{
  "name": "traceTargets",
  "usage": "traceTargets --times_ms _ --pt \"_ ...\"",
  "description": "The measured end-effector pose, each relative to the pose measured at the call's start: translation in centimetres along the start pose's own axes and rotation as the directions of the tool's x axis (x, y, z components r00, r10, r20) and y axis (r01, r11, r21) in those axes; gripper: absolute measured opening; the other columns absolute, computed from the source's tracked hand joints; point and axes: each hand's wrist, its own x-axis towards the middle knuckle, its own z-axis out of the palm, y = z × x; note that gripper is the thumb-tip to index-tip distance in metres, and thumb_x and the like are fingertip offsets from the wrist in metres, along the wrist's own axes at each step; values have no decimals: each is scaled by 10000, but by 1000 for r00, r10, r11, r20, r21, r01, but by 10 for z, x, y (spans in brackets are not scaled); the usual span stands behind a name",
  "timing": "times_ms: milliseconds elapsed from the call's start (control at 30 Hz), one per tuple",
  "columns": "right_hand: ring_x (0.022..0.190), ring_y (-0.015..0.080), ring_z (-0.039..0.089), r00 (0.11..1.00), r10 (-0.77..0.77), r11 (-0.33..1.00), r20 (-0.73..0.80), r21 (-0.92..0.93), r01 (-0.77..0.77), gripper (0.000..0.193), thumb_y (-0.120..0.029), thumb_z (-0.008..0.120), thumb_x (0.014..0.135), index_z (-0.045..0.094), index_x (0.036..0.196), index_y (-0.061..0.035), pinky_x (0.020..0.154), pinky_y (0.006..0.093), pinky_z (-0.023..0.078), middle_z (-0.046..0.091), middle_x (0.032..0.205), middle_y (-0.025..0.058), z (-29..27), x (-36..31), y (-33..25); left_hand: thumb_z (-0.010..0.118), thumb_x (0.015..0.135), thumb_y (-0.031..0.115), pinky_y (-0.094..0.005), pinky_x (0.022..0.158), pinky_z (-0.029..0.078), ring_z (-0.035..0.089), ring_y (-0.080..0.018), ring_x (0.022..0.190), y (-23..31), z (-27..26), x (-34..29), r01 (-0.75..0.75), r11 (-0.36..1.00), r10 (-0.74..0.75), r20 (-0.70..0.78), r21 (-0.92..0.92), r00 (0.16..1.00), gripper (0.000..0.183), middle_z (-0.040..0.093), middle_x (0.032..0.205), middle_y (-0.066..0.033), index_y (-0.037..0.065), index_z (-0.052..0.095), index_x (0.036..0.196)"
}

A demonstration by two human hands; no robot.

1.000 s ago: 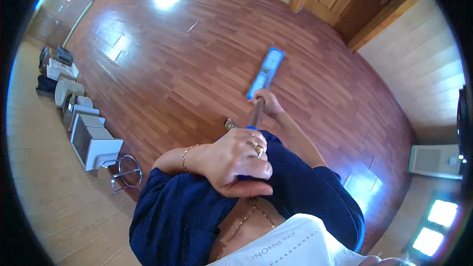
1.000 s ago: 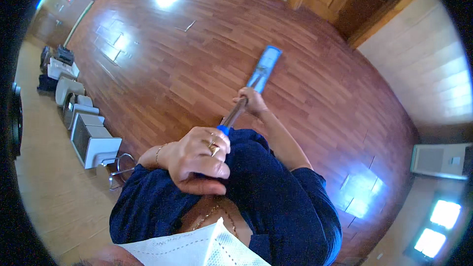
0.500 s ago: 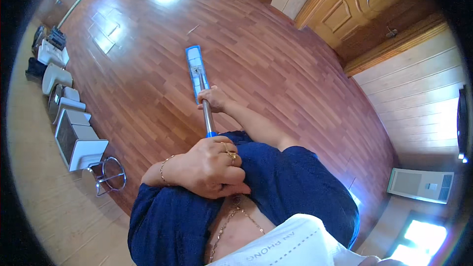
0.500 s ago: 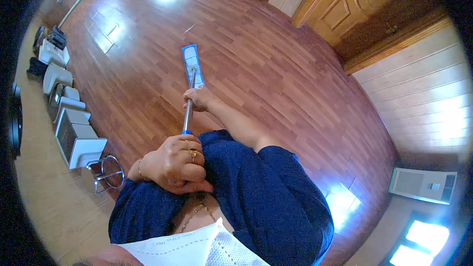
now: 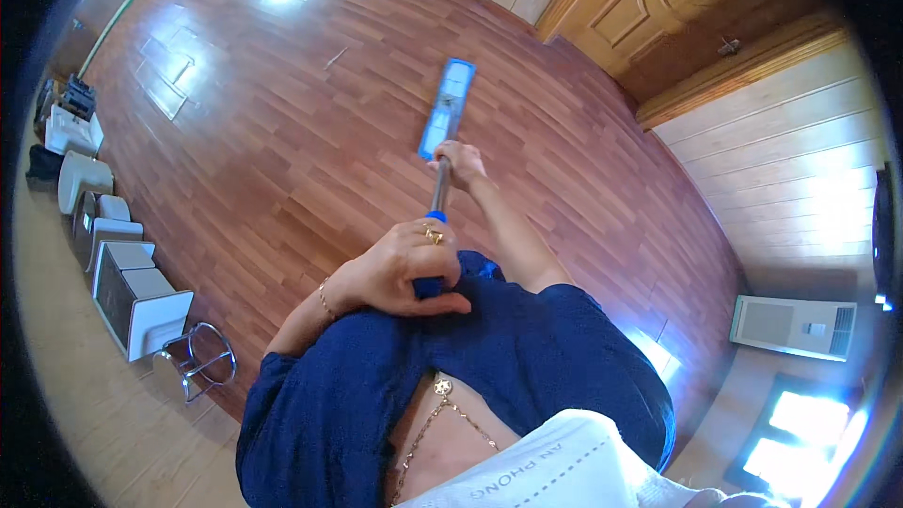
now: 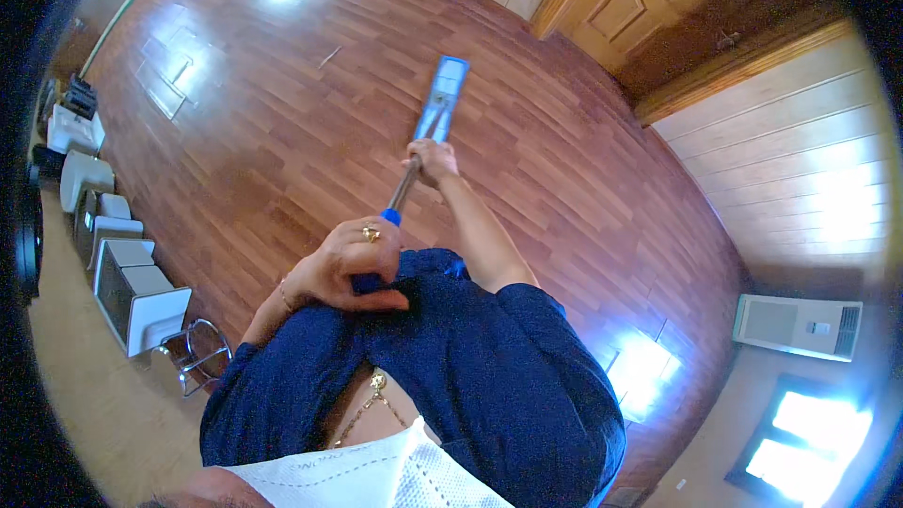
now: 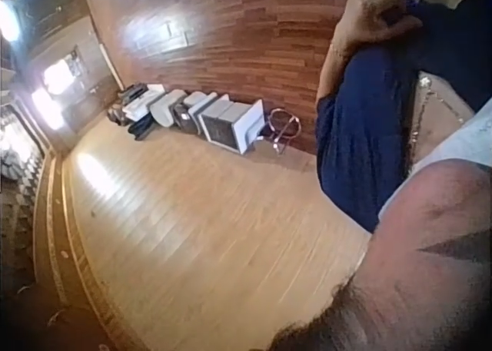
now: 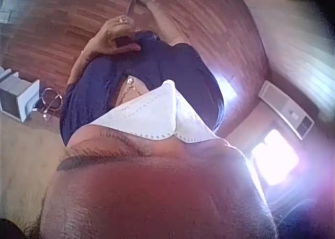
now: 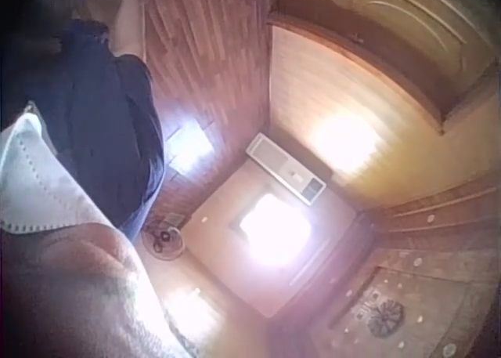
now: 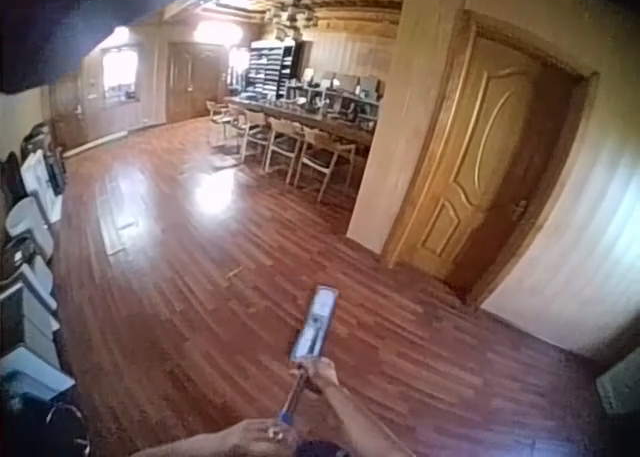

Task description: The recorder is mopping a wooden floor with a flat mop.

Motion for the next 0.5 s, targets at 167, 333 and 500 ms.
traceTargets --times_ms 167,333,500 --pt "646 179 601 933 359 925 -40 151 -349 205 -249 626 811 592 679 -97 666 371 443 606 687 30 -38 -50 41 811 725 218 -376 772 468 596 -233 748 -36 22 14 -24 999 24 -18 -34 1000 344 596 722 -23 100 591 962" --pt "659 182 570 538 824 282 178 694 -662 185 -228 596 817 553 697 -93 647 329 422 586 691 38 -78 -92 62 781 744 176 -378 808 457 602 -217 714 -69 41 34 -87 996 87 0 12 996 403 610 725 -17 104 580 1086" --pt "754 238 535 533 845 252 36 853 -457 141 -168 650 738 540 698 -89 689 368 420 544 750 76 -53 -190 161 704 829 321 -424 935 398 578 -272 1013 -91 46 66 85 996 -81 252 -7 964 540 621 1074 -114 95 492 1271"
